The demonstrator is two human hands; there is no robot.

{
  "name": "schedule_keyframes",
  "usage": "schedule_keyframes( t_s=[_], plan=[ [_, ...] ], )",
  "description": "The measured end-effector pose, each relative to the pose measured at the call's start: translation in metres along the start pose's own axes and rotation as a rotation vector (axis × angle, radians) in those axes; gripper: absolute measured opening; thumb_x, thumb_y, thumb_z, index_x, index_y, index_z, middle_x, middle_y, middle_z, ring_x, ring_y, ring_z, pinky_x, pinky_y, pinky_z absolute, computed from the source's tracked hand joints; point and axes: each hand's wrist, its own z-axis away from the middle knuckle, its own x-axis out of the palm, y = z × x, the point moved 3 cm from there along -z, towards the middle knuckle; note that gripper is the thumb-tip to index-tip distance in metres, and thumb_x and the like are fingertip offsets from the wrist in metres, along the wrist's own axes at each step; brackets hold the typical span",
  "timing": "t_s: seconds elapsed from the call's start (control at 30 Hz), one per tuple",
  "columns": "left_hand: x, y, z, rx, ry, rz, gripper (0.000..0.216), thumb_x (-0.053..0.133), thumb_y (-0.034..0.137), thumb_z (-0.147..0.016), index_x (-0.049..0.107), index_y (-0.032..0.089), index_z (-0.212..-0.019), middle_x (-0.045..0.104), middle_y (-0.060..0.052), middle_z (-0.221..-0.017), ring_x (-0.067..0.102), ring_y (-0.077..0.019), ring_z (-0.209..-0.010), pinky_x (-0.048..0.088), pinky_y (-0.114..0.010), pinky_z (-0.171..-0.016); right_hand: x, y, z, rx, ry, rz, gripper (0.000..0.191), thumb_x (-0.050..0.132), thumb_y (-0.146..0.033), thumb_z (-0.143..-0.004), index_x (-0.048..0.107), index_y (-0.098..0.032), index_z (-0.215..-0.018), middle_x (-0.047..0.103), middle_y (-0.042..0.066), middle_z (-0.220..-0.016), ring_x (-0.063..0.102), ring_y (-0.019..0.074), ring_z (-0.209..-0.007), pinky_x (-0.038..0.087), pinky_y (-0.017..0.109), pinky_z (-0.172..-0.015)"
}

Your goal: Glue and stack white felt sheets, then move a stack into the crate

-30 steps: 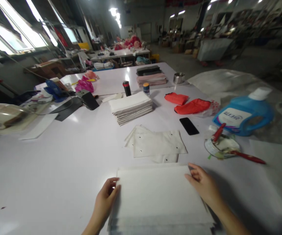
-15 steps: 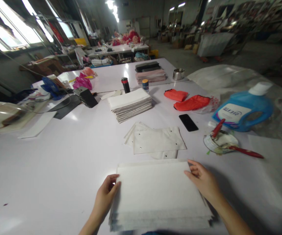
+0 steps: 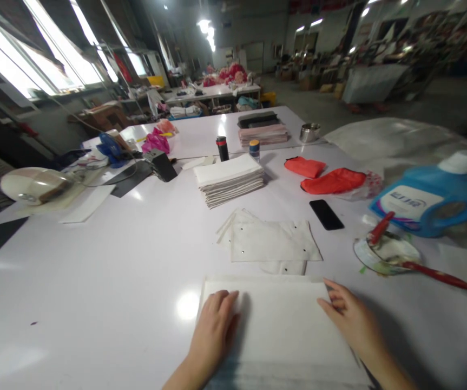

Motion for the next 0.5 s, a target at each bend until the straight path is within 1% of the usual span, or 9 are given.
schedule_keyframes(
  t_s=[0.07,0.13,0.2,0.27,0.33,0.37,0.43,0.47,0.5],
  plan=[
    [0.008,0.012,-0.004,0.015,-0.094,-0.052,0.049,0.048,0.031,-0.092,0.044,0.019,-0.139,0.055,-0.014,-0.118,0.053,-0.0258,-0.102,0.048,-0.040,-0.089,0.000,0.007,-0.001,0.000,-0.010,0.030,0.060,0.056,-0.059,-0.073,0.058,-0.017,-0.116,0.063,0.008,-0.089,0.062,0.0232,-0.069,0.053,0.036,-0.062],
    [0.015,0.015,-0.006,-0.002,-0.175,-0.103,0.056,0.050,0.039,-0.091,0.042,0.019,-0.142,0.055,-0.015,-0.120,0.051,-0.0279,-0.102,0.046,-0.043,-0.089,-0.003,0.009,-0.003,-0.056,-0.004,0.101,0.060,0.054,-0.060,-0.075,0.058,-0.015,-0.116,0.062,0.009,-0.089,0.061,0.0242,-0.067,0.053,0.037,-0.060],
    [0.020,0.013,-0.004,-0.021,-0.209,-0.127,0.058,0.046,0.045,-0.092,0.042,0.019,-0.143,0.055,-0.015,-0.124,0.050,-0.0289,-0.105,0.044,-0.044,-0.092,-0.005,0.001,-0.004,-0.218,0.040,0.267,0.060,0.047,-0.058,-0.081,0.059,-0.011,-0.116,0.060,0.014,-0.093,0.061,0.0287,-0.075,0.053,0.043,-0.068],
    [0.024,0.010,0.000,-0.035,-0.209,-0.157,0.057,0.041,0.049,-0.093,0.041,0.021,-0.144,0.054,-0.013,-0.129,0.049,-0.0296,-0.108,0.042,-0.045,-0.094,0.000,-0.019,-0.001,-0.394,0.110,0.473,0.060,0.037,-0.053,-0.088,0.059,-0.007,-0.118,0.058,0.020,-0.102,0.058,0.0350,-0.087,0.049,0.051,-0.079],
    [0.029,0.007,0.003,-0.013,-0.185,-0.221,0.058,0.038,0.050,-0.094,0.040,0.023,-0.145,0.050,-0.011,-0.137,0.047,-0.0322,-0.116,0.039,-0.048,-0.098,0.017,-0.044,0.007,-0.504,0.146,0.605,0.055,0.029,-0.045,-0.092,0.055,-0.008,-0.125,0.054,0.021,-0.119,0.053,0.0396,-0.104,0.042,0.056,-0.086],
    [0.031,0.007,0.004,0.021,-0.167,-0.264,0.058,0.038,0.050,-0.094,0.039,0.023,-0.145,0.046,-0.010,-0.142,0.044,-0.0340,-0.122,0.036,-0.049,-0.101,0.030,-0.058,0.014,-0.544,0.141,0.621,0.052,0.028,-0.041,-0.094,0.052,-0.011,-0.129,0.051,0.018,-0.128,0.049,0.0397,-0.112,0.041,0.056,-0.089],
    [0.035,0.008,0.005,0.104,-0.118,-0.350,0.058,0.039,0.049,-0.094,0.037,0.023,-0.146,0.037,-0.008,-0.150,0.032,-0.0352,-0.134,0.030,-0.051,-0.107,0.063,-0.082,0.031,-0.646,0.059,0.593,0.048,0.032,-0.035,-0.096,0.045,-0.017,-0.138,0.043,0.011,-0.141,0.034,0.0352,-0.130,0.038,0.053,-0.096],
    [0.036,0.008,0.005,0.149,-0.093,-0.387,0.059,0.040,0.048,-0.094,0.035,0.022,-0.147,0.034,-0.008,-0.151,0.028,-0.0346,-0.138,0.027,-0.050,-0.109,0.081,-0.090,0.040,-0.697,0.005,0.581,0.049,0.035,-0.033,-0.095,0.041,-0.018,-0.141,0.039,0.009,-0.145,0.029,0.0326,-0.135,0.036,0.051,-0.100],
    [0.037,0.008,0.005,0.188,-0.070,-0.419,0.060,0.042,0.047,-0.094,0.034,0.021,-0.148,0.033,-0.008,-0.152,0.025,-0.0336,-0.140,0.025,-0.049,-0.110,0.097,-0.095,0.047,-0.735,-0.077,0.588,0.050,0.039,-0.032,-0.094,0.040,-0.019,-0.143,0.034,0.007,-0.148,0.026,0.0309,-0.137,0.036,0.050,-0.102]
  ],
)
